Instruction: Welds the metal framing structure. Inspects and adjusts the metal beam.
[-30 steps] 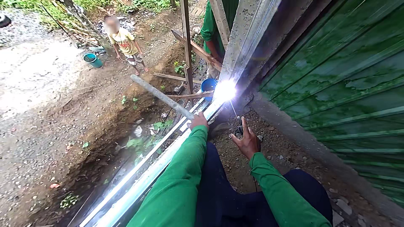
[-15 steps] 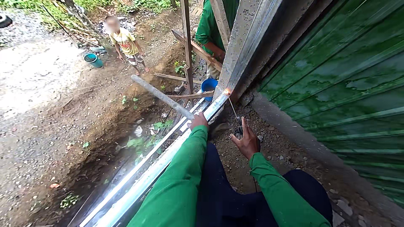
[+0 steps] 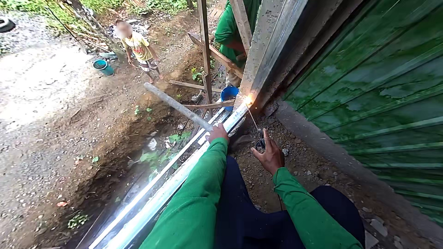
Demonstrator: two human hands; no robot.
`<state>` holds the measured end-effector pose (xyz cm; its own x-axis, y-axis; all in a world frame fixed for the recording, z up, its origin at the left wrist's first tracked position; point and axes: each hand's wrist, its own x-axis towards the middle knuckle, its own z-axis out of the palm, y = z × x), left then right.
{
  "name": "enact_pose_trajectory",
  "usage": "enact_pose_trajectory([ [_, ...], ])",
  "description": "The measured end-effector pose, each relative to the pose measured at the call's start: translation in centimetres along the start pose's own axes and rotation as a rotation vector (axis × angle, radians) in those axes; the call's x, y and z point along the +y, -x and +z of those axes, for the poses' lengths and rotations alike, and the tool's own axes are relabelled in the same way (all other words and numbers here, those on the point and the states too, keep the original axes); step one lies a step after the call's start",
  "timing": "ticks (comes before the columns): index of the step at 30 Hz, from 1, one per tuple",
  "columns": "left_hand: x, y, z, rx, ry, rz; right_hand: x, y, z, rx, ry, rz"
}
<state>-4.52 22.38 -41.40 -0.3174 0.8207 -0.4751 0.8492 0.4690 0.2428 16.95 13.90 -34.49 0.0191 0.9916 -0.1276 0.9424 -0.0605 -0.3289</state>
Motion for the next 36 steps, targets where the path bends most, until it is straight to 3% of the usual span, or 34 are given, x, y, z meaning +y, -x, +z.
enact_pose_trajectory([
  [14,0.2,-0.2,-0.2,-0.038,-0.029,-0.013,0.0,-0.4,-0.3,-0.034,0.020,0.074],
  [22,0.0,-0.9,1.2,0.026,-0.046,-0.020,-0.2,-0.4,-0.3,-0.023,-0.005,0.071],
  [36,0.3,-0.1,0.0,-0.022,-0.047,0.000,0.1,-0.3,0.0,0.011,0.004,0.036],
])
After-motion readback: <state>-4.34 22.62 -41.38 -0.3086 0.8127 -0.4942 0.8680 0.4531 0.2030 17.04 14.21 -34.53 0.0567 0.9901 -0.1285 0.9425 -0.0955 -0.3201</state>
